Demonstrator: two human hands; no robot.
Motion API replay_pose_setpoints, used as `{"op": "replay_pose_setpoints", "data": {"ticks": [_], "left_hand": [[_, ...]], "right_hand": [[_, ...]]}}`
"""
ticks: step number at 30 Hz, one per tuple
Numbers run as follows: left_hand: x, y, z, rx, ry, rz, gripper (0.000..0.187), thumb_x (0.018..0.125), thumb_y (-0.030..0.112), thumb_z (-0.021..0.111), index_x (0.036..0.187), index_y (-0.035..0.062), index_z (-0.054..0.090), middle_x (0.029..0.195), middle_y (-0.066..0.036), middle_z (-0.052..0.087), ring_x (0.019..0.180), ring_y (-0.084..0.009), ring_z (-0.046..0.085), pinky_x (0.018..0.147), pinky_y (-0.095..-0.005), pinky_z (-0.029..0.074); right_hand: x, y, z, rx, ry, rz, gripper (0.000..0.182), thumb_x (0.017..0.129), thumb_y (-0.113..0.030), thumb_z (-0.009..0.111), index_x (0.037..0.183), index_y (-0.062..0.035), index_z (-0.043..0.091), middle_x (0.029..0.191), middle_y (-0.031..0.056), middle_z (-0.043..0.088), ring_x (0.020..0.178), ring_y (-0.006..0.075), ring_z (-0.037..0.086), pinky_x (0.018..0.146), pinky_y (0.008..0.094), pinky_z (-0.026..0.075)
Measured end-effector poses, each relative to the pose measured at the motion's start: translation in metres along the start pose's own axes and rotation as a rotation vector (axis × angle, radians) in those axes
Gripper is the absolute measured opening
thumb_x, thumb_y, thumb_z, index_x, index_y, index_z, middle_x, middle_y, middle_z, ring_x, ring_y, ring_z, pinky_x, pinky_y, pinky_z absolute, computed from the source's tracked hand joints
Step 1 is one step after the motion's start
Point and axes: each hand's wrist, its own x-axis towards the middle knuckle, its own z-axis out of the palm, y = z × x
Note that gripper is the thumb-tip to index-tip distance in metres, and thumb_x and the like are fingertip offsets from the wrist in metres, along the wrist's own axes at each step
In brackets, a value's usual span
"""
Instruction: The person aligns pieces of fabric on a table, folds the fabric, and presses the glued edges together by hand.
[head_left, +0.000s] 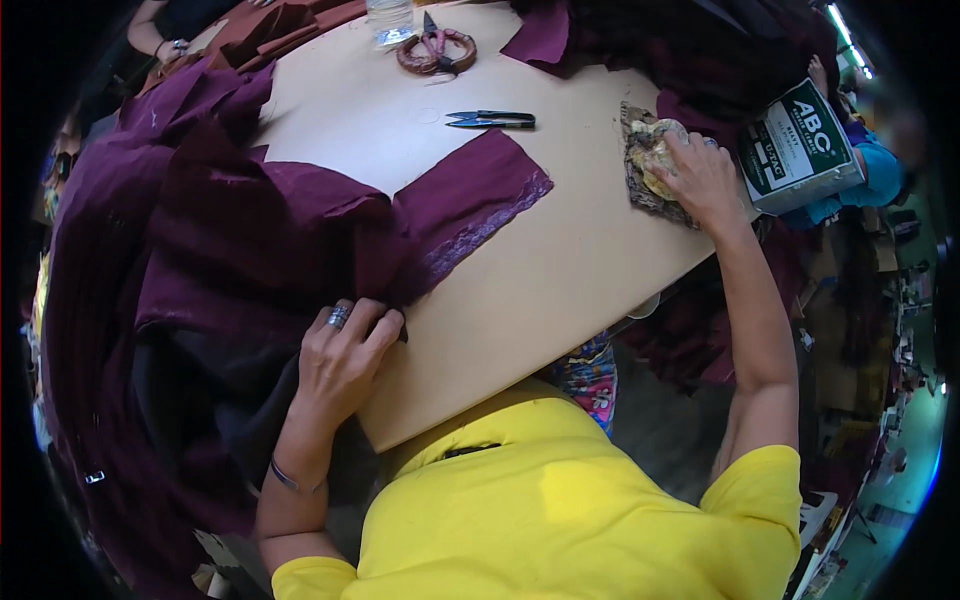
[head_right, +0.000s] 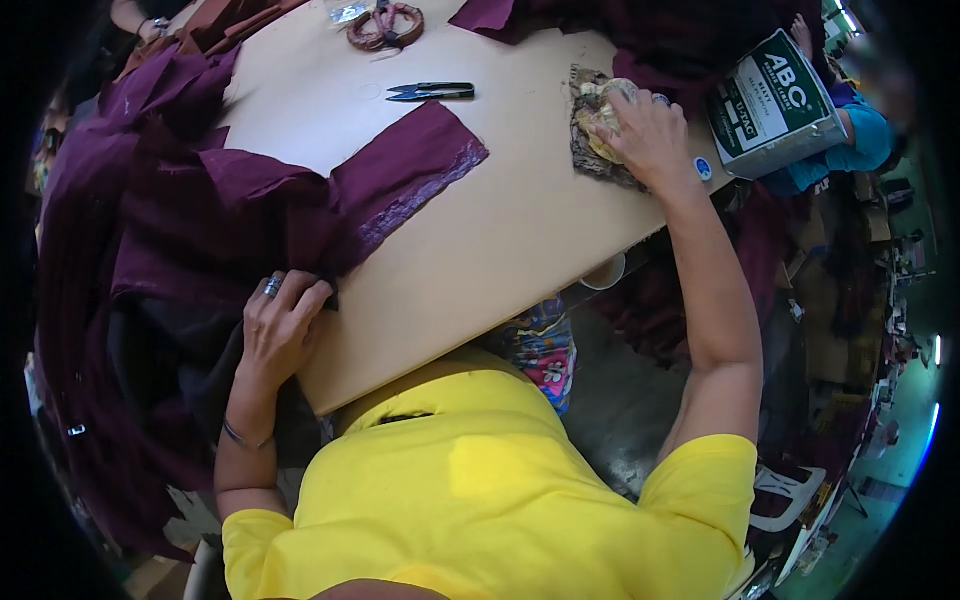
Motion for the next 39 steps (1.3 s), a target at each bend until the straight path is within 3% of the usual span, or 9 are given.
{"op": "replay_pose_setpoints", "data": {"ticks": [4,7,10,18,23,27,31,35,39], "left_hand": [[-0.002,-0.003,0.0,0.025,0.014,0.01,0.024,0.067,0.008,0.063,0.09,0.0108,0.057,0.081,-0.004,0.053,0.067,-0.0209,0.054,0.061,-0.0334,0.044],[-0.004,-0.003,0.002,0.005,0.003,-0.001,0.029,0.062,0.003,0.064,0.09,0.0092,0.057,0.084,-0.005,0.054,0.07,-0.0235,0.055,0.063,-0.0348,0.045],[-0.003,-0.004,0.006,-0.01,0.021,0.003,0.032,0.059,0.001,0.064,0.089,0.0087,0.056,0.085,-0.006,0.055,0.071,-0.0243,0.056,0.065,-0.0351,0.046],[-0.007,-0.009,0.011,0.026,0.036,0.0,0.025,0.065,0.009,0.065,0.089,0.012,0.058,0.083,-0.003,0.054,0.073,-0.0214,0.056,0.067,-0.0327,0.046],[-0.009,-0.009,0.014,0.044,0.08,0.012,0.024,0.065,0.01,0.064,0.088,0.013,0.057,0.081,-0.002,0.052,0.072,-0.019,0.056,0.066,-0.031,0.046],[-0.01,-0.009,0.014,0.062,0.076,0.015,0.025,0.064,0.01,0.063,0.089,0.0131,0.057,0.081,-0.002,0.051,0.072,-0.0183,0.055,0.063,-0.0302,0.045],[-0.008,-0.008,0.007,0.028,0.069,0.038,0.024,0.066,0.011,0.062,0.089,0.0125,0.056,0.081,-0.002,0.051,0.071,-0.0187,0.054,0.062,-0.0314,0.045],[-0.007,-0.008,0.007,0.014,0.072,0.032,0.025,0.066,0.012,0.063,0.09,0.0127,0.057,0.082,-0.001,0.052,0.071,-0.0181,0.054,0.064,-0.031,0.045],[-0.007,-0.006,0.005,0.022,0.052,0.005,0.026,0.066,0.011,0.064,0.09,0.0134,0.057,0.082,-0.001,0.053,0.072,-0.0181,0.055,0.064,-0.031,0.045]], "right_hand": [[-0.009,-0.014,0.003,0.019,-0.105,0.139,0.045,0.083,-0.041,0.057,0.118,-0.0135,0.049,0.102,0.017,0.057,0.093,0.0342,0.057,0.081,0.0456,0.043],[-0.036,-0.012,0.029,0.29,0.171,0.206,0.053,0.084,-0.034,0.059,0.131,-0.0156,0.043,0.118,0.0205,0.051,0.107,0.0389,0.051,0.09,0.0454,0.04],[-0.045,-0.016,0.053,0.576,0.292,0.288,0.055,0.081,-0.026,0.064,0.132,-0.0168,0.045,0.131,0.0213,0.043,0.117,0.0391,0.043,0.097,0.0425,0.037],[-0.044,-0.023,0.059,0.852,0.477,0.405,0.037,0.073,-0.009,0.072,0.106,-0.0003,0.059,0.126,0.0183,0.05,0.115,0.0306,0.049,0.097,0.0364,0.038],[-0.044,-0.02,0.068,1.07,0.448,0.55,0.049,0.074,-0.018,0.074,0.109,0.0036,0.046,0.123,0.0172,0.051,0.11,0.0301,0.051,0.095,0.0369,0.039],[-0.039,-0.025,0.065,0.704,0.487,0.45,0.051,0.075,-0.027,0.073,0.107,0.0024,0.047,0.12,0.0199,0.05,0.11,0.035,0.049,0.094,0.0398,0.039],[-0.039,-0.019,0.049,0.651,0.412,0.378,0.053,0.072,-0.025,0.075,0.106,0.0026,0.046,0.107,0.0182,0.051,0.1,0.0353,0.05,0.086,0.0402,0.04],[-0.032,-0.004,0.041,0.801,0.316,0.38,0.057,0.066,-0.025,0.078,0.101,0.0001,0.042,0.1,0.0124,0.045,0.092,0.0292,0.045,0.084,0.0367,0.038],[-0.034,-0.011,0.051,0.89,0.357,0.483,0.058,0.066,-0.027,0.079,0.103,-0.0018,0.041,0.108,0.0104,0.043,0.098,0.0264,0.044,0.086,0.0358,0.038]]}}
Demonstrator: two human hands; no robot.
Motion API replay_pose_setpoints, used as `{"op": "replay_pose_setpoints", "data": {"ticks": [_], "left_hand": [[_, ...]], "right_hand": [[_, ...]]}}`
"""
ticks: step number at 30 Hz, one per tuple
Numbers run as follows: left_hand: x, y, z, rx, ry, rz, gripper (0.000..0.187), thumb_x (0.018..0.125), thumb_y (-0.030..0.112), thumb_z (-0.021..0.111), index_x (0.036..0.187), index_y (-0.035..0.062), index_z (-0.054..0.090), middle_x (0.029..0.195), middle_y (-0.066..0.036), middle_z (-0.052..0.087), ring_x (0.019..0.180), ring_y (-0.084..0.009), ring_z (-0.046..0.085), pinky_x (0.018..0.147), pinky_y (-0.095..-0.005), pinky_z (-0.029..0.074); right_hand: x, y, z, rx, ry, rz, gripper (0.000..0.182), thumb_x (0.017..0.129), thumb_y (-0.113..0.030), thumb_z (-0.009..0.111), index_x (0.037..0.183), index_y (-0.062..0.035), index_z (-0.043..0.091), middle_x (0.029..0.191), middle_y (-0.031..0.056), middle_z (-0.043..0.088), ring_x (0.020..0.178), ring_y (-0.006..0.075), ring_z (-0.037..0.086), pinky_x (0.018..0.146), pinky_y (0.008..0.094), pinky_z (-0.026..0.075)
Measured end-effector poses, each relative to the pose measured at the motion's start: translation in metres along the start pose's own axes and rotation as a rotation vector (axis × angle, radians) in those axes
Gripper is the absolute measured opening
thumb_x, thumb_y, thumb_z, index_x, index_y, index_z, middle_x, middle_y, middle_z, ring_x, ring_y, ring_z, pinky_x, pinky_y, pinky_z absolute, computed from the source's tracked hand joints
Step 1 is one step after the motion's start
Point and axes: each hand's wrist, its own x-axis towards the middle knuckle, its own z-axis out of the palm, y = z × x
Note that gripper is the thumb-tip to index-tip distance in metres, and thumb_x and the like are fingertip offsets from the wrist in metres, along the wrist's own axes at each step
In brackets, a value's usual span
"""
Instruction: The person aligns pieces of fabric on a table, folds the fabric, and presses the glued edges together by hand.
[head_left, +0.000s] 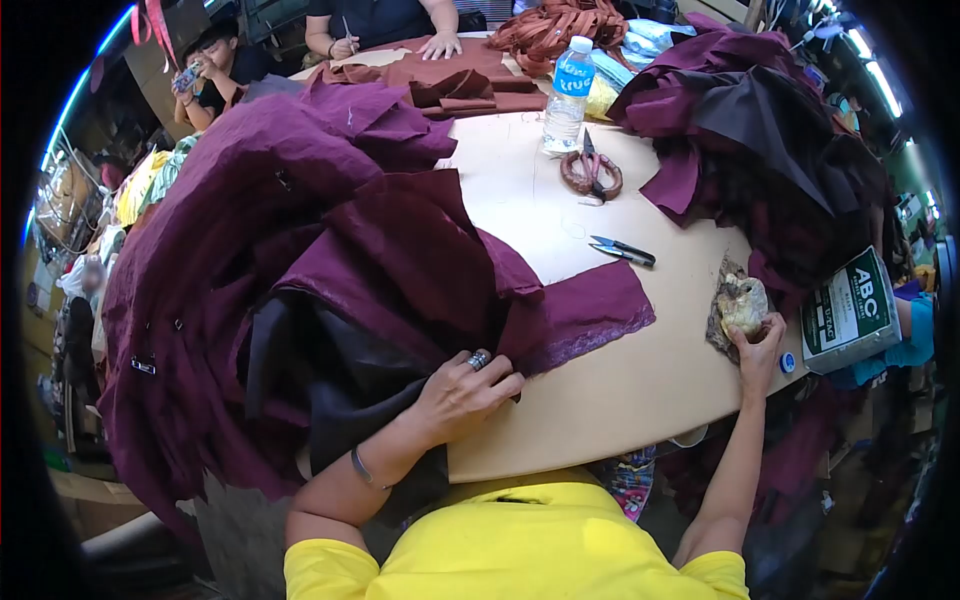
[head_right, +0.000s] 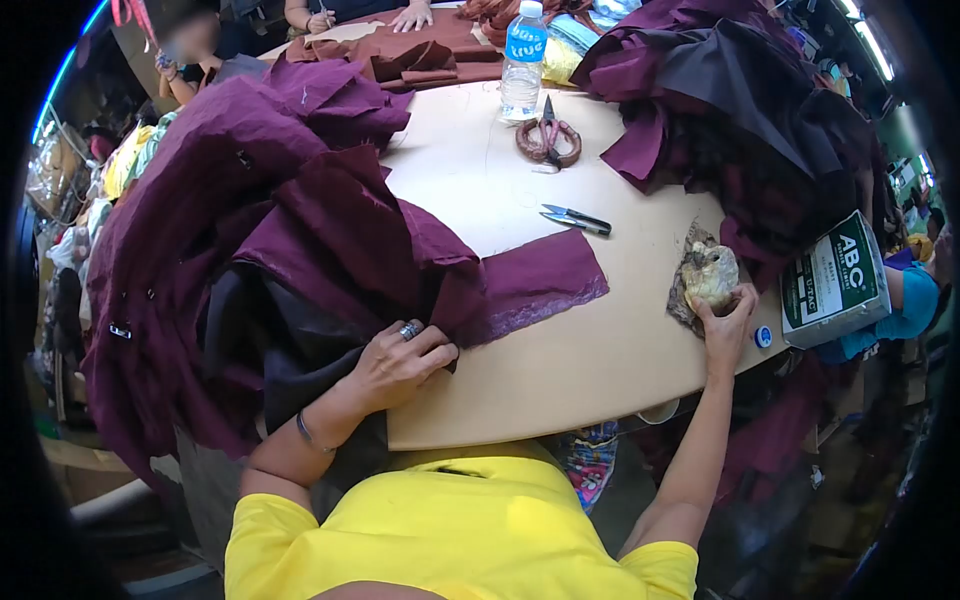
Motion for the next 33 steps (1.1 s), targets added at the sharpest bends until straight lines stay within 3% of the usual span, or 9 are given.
{"op": "replay_pose_setpoints", "data": {"ticks": [6,12,15,24,30,33], "left_hand": [[0.001,0.002,0.002,0.013,-0.013,-0.029,0.028,0.064,0.011,0.067,0.09,0.0141,0.057,0.083,0.0,0.054,0.073,-0.019,0.055,0.066,-0.0309,0.045],[0.001,0.003,0.002,0.014,-0.02,-0.042,0.029,0.063,0.011,0.068,0.09,0.0143,0.057,0.084,-0.001,0.054,0.074,-0.02,0.056,0.067,-0.0316,0.046],[0.002,0.004,0.001,0.007,-0.032,-0.047,0.029,0.063,0.012,0.068,0.09,0.0144,0.057,0.084,-0.001,0.054,0.075,-0.0203,0.056,0.067,-0.0317,0.046],[0.002,0.004,0.001,0.005,-0.029,-0.047,0.03,0.062,0.011,0.068,0.089,0.0143,0.057,0.085,-0.001,0.054,0.075,-0.0214,0.056,0.068,-0.0326,0.046],[0.002,0.003,0.001,0.013,-0.033,-0.042,0.03,0.061,0.01,0.068,0.089,0.014,0.057,0.084,-0.001,0.054,0.074,-0.021,0.055,0.067,-0.0325,0.046],[0.002,0.004,0.001,0.018,-0.033,-0.042,0.03,0.061,0.01,0.069,0.089,0.014,0.057,0.084,-0.001,0.054,0.074,-0.0207,0.055,0.067,-0.0324,0.045]], "right_hand": [[-0.008,-0.001,0.006,0.243,0.076,0.021,0.056,0.066,-0.018,0.079,0.106,-0.0019,0.043,0.116,0.0103,0.043,0.095,0.022,0.047,0.083,0.0325,0.041],[-0.009,0.008,0.005,0.054,0.033,0.079,0.061,0.066,-0.018,0.079,0.113,-0.0013,0.045,0.118,0.0129,0.045,0.1,0.0255,0.049,0.085,0.0341,0.042],[-0.008,0.006,0.008,-0.049,0.13,-0.117,0.059,0.066,-0.02,0.079,0.11,-0.0005,0.045,0.118,0.0137,0.046,0.105,0.0277,0.047,0.088,0.0359,0.041],[-0.008,0.022,0.009,0.15,0.057,0.043,0.057,0.066,-0.026,0.079,0.105,-0.0012,0.045,0.115,0.0114,0.046,0.104,0.0264,0.048,0.087,0.0351,0.04],[-0.008,0.015,0.008,0.078,0.084,-0.017,0.055,0.067,-0.024,0.079,0.105,-0.0012,0.045,0.114,0.0108,0.046,0.099,0.025,0.048,0.084,0.0344,0.041],[-0.009,0.004,0.006,0.087,0.101,0.061,0.055,0.068,-0.024,0.078,0.105,-0.0008,0.045,0.113,0.0119,0.046,0.102,0.0259,0.048,0.085,0.0349,0.041]]}}
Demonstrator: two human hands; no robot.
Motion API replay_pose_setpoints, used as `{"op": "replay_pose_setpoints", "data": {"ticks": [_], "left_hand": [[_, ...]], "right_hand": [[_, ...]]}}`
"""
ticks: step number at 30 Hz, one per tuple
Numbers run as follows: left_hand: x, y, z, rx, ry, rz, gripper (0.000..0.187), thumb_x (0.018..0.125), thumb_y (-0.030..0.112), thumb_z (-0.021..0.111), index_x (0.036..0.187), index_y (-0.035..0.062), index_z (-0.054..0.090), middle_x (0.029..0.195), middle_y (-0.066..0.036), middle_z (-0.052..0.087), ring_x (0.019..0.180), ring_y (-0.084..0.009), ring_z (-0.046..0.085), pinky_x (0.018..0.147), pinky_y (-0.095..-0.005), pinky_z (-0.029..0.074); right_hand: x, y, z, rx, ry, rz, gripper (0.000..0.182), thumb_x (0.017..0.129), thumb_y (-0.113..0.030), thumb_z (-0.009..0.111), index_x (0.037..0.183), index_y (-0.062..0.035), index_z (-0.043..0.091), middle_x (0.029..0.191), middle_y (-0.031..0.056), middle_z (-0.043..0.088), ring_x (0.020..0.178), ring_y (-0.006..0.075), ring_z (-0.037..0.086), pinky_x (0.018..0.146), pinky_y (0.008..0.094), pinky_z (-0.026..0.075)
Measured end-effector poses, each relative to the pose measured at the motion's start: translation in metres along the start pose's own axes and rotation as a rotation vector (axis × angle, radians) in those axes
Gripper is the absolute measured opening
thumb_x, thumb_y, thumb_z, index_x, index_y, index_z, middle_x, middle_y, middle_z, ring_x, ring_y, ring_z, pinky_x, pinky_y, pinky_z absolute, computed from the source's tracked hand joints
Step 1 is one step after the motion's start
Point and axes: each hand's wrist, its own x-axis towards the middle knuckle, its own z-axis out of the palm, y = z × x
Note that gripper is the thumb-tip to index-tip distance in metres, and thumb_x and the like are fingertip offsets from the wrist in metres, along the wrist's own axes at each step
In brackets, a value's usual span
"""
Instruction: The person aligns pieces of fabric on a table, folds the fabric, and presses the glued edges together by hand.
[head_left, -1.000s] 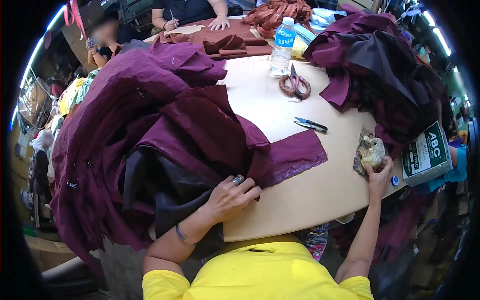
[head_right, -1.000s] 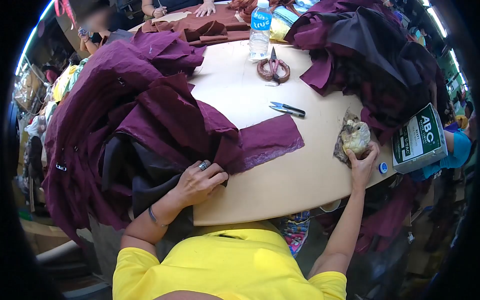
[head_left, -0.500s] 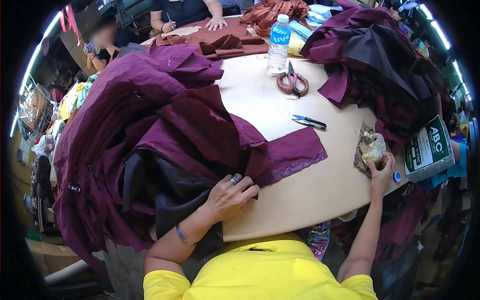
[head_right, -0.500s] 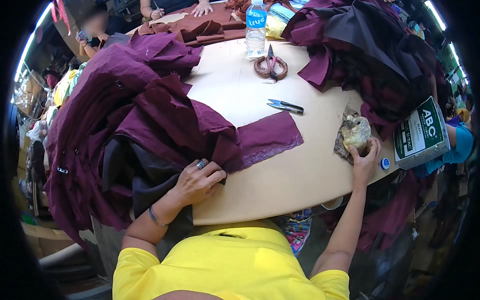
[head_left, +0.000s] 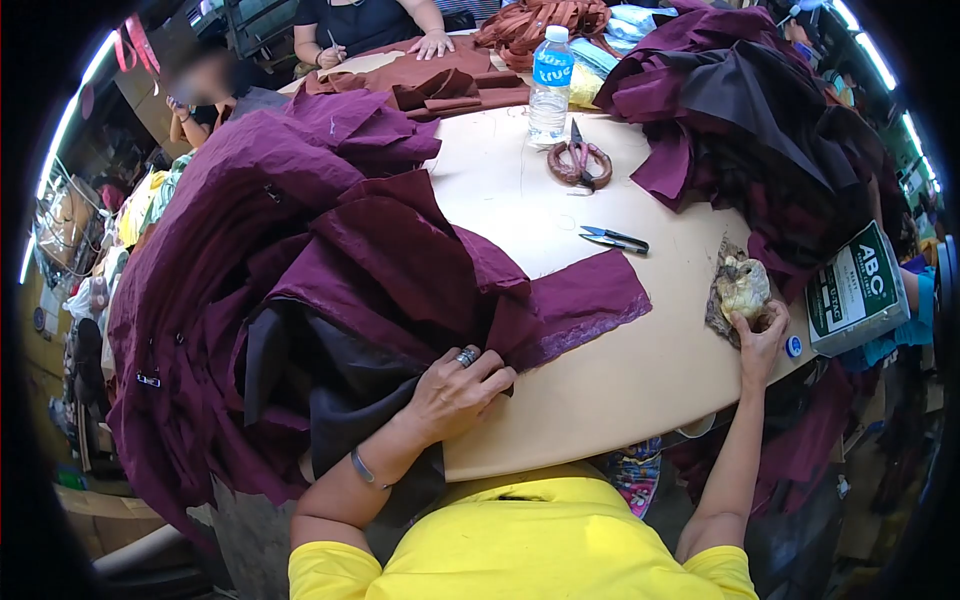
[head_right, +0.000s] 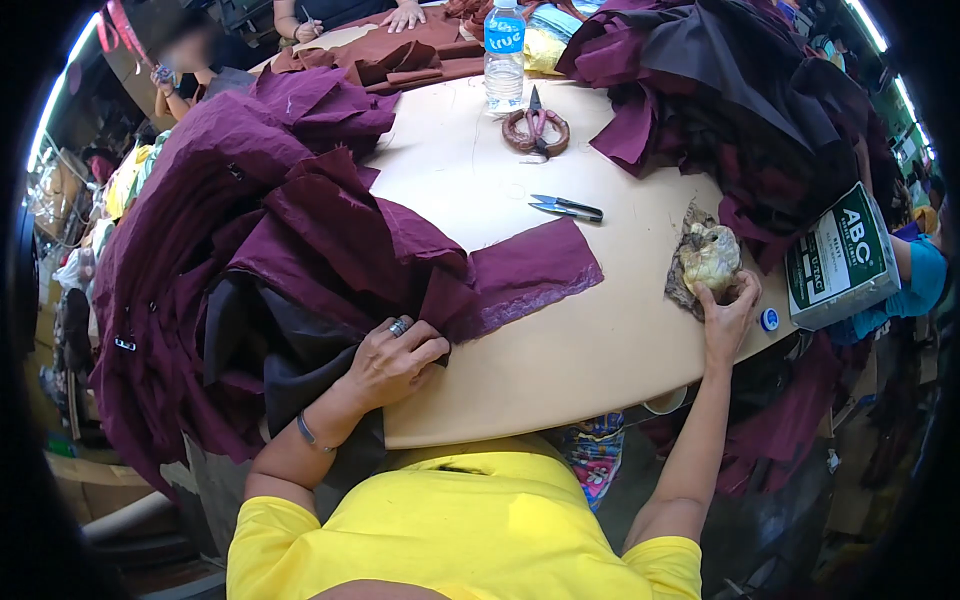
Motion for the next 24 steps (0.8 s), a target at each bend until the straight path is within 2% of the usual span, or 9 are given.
{"op": "replay_pose_setpoints", "data": {"ticks": [5,15,18,21,24], "left_hand": [[-0.001,0.0,0.0,-0.02,-0.047,0.0,0.031,0.066,0.013,0.065,0.096,0.0135,0.054,0.087,-0.004,0.05,0.078,-0.0224,0.054,0.068,-0.0339,0.045],[-0.001,0.0,-0.001,-0.015,-0.036,-0.004,0.029,0.067,0.013,0.065,0.094,0.0138,0.055,0.086,-0.003,0.05,0.078,-0.021,0.054,0.068,-0.0331,0.044],[-0.001,0.0,0.0,-0.012,-0.036,-0.003,0.029,0.067,0.013,0.064,0.095,0.0139,0.055,0.086,-0.003,0.05,0.077,-0.0208,0.054,0.068,-0.033,0.044],[-0.001,0.0,0.0,-0.006,-0.035,0.001,0.029,0.067,0.013,0.064,0.095,0.0141,0.055,0.086,-0.003,0.05,0.077,-0.0207,0.054,0.068,-0.0329,0.044],[-0.001,0.0,0.0,-0.006,-0.032,0.002,0.029,0.067,0.013,0.064,0.095,0.014,0.055,0.086,-0.003,0.05,0.077,-0.0207,0.054,0.067,-0.0327,0.044]], "right_hand": [[0.001,0.005,0.0,-0.072,-0.016,-0.076,0.055,0.067,-0.023,0.078,0.104,-0.0009,0.045,0.111,0.0135,0.046,0.102,0.0292,0.047,0.087,0.0366,0.04],[0.004,-0.003,-0.003,-0.174,-0.081,-0.062,0.049,0.067,-0.022,0.077,0.095,0.0,0.043,0.108,0.0145,0.045,0.098,0.0308,0.045,0.085,0.0389,0.038],[0.003,0.001,-0.001,-0.172,-0.043,-0.096,0.05,0.068,-0.025,0.077,0.094,0.0002,0.043,0.108,0.0146,0.045,0.097,0.0311,0.045,0.085,0.0393,0.037],[0.003,0.003,0.0,-0.127,-0.06,-0.026,0.054,0.069,-0.029,0.077,0.099,0.0002,0.043,0.11,0.0148,0.045,0.1,0.0313,0.045,0.088,0.0391,0.037],[0.001,0.002,0.002,-0.112,-0.008,-0.095,0.059,0.07,-0.031,0.077,0.107,-0.0002,0.043,0.113,0.0151,0.045,0.106,0.0316,0.045,0.09,0.0386,0.037]]}}
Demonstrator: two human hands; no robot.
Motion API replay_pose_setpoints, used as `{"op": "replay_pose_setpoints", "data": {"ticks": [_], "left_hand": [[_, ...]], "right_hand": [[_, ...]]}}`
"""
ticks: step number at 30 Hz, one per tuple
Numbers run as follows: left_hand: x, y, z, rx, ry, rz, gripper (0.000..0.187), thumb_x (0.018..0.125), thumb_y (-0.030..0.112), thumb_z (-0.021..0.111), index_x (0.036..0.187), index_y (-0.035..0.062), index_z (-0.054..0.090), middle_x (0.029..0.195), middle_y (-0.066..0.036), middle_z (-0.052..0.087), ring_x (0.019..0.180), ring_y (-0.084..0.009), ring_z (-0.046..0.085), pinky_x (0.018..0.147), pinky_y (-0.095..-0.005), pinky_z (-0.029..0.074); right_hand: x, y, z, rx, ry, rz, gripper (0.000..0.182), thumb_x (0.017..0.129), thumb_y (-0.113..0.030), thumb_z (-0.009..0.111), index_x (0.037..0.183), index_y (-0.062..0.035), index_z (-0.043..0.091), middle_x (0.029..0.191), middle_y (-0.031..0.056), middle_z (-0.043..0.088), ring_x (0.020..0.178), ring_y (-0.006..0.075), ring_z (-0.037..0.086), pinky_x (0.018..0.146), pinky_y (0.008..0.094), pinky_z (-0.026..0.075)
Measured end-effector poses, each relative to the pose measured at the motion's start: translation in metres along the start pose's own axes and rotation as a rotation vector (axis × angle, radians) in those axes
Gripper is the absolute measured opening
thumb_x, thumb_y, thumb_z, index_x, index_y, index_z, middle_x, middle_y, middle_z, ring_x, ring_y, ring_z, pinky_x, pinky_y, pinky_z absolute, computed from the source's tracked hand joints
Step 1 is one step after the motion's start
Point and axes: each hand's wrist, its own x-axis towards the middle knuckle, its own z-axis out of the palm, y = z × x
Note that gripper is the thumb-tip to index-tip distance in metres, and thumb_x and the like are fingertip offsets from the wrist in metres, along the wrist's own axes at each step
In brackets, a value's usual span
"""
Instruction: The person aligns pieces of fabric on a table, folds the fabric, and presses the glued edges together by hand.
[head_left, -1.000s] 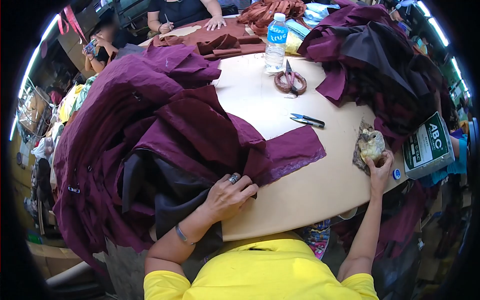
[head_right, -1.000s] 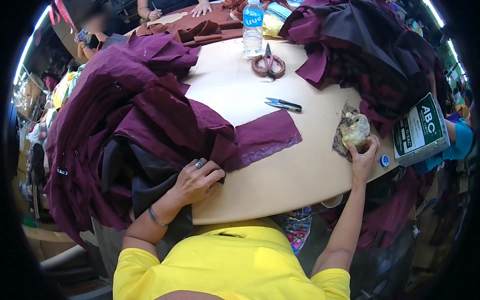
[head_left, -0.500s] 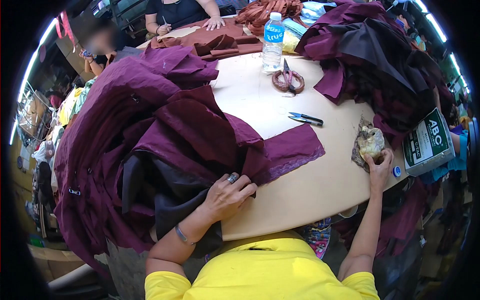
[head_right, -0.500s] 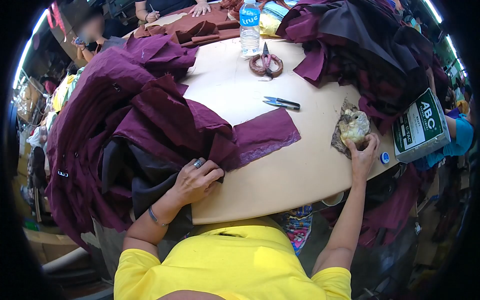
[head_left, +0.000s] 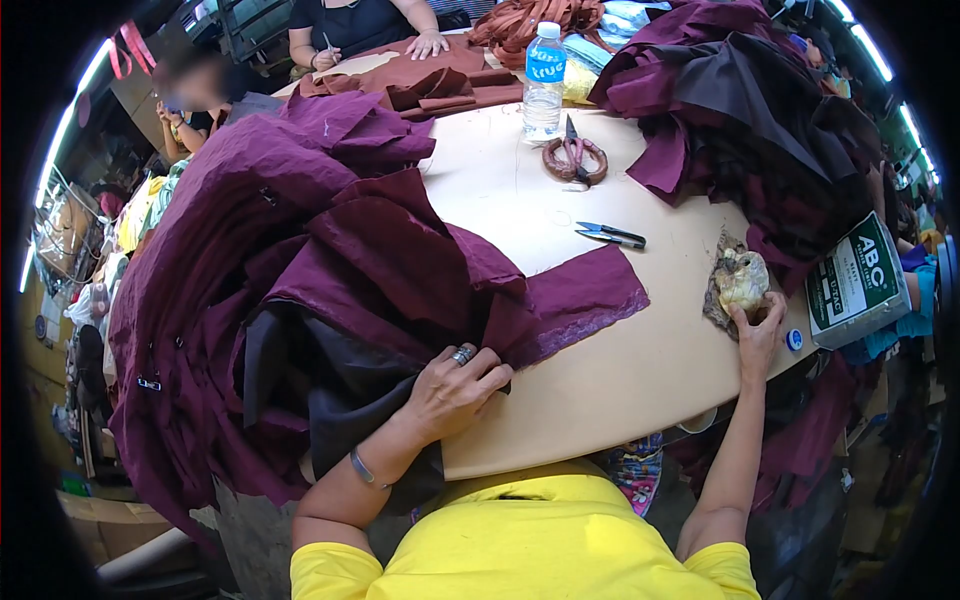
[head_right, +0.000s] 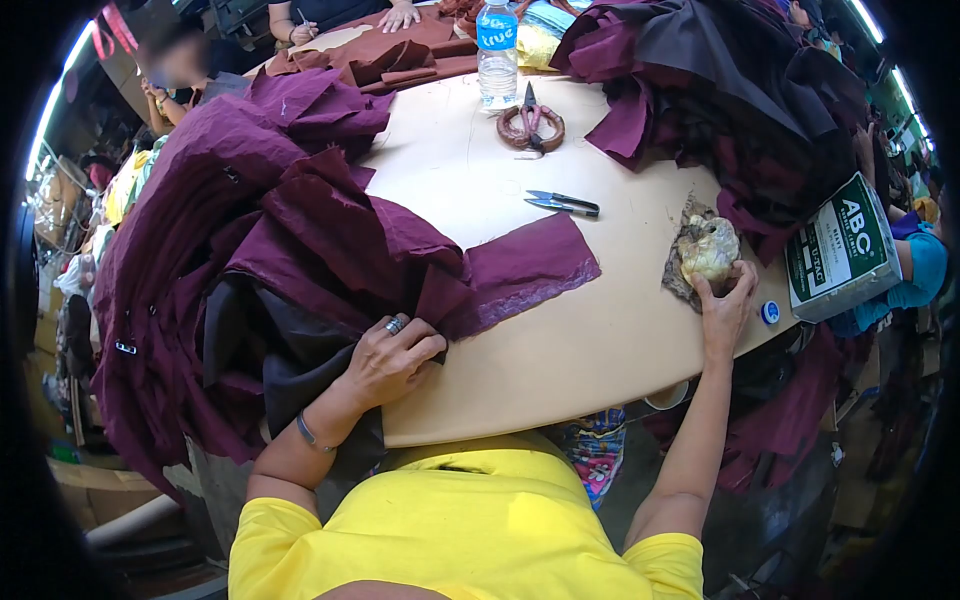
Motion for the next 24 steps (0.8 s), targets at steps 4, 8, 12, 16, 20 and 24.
{"op": "replay_pose_setpoints", "data": {"ticks": [4,8,12,16,20,24], "left_hand": [[0.001,0.0,0.0,0.009,0.023,0.003,0.031,0.062,0.01,0.067,0.091,0.0139,0.056,0.084,-0.002,0.052,0.075,-0.0205,0.054,0.067,-0.0322,0.045],[0.002,0.002,-0.002,0.0,0.032,-0.001,0.033,0.06,0.009,0.068,0.09,0.0139,0.057,0.084,-0.002,0.053,0.074,-0.0203,0.054,0.067,-0.032,0.045],[0.001,0.001,-0.001,0.007,0.022,0.002,0.032,0.061,0.01,0.067,0.091,0.0139,0.056,0.084,-0.002,0.052,0.074,-0.0208,0.054,0.067,-0.0323,0.045],[0.001,0.0,0.0,0.006,0.028,0.008,0.032,0.061,0.01,0.067,0.091,0.0137,0.056,0.084,-0.002,0.052,0.074,-0.0211,0.054,0.066,-0.0327,0.045],[0.002,0.001,-0.002,0.001,0.04,0.007,0.033,0.059,0.008,0.068,0.089,0.0135,0.056,0.084,-0.002,0.053,0.072,-0.0211,0.054,0.065,-0.0327,0.045],[0.003,-0.001,0.001,-0.003,0.052,0.016,0.031,0.06,0.007,0.067,0.089,0.0134,0.057,0.083,-0.001,0.054,0.07,-0.0214,0.054,0.065,-0.0323,0.045]], "right_hand": [[0.0,0.003,-0.001,0.05,-0.032,0.048,0.064,0.07,-0.031,0.076,0.114,-0.0008,0.043,0.117,0.0144,0.044,0.111,0.0301,0.043,0.093,0.038,0.036],[0.001,-0.003,-0.004,0.124,-0.038,0.084,0.063,0.07,-0.029,0.077,0.115,-0.0004,0.044,0.117,0.0134,0.045,0.11,0.0286,0.045,0.093,0.0371,0.037],[-0.001,0.012,0.001,0.196,-0.029,0.107,0.061,0.069,-0.025,0.078,0.114,0.0003,0.045,0.116,0.0133,0.047,0.108,0.0278,0.047,0.092,0.0358,0.039],[-0.002,0.012,0.001,0.186,-0.041,0.166,0.059,0.068,-0.022,0.078,0.112,0.0006,0.046,0.117,0.0134,0.047,0.109,0.0269,0.047,0.091,0.0353,0.039],[0.0,0.002,0.0,0.114,-0.029,0.134,0.056,0.07,-0.022,0.077,0.11,0.0015,0.047,0.116,0.0147,0.049,0.108,0.0281,0.048,0.09,0.0366,0.04],[-0.001,-0.004,-0.005,-0.029,-0.032,0.019,0.054,0.072,-0.023,0.075,0.111,0.0023,0.047,0.114,0.0171,0.051,0.106,0.0306,0.049,0.091,0.0387,0.04]]}}
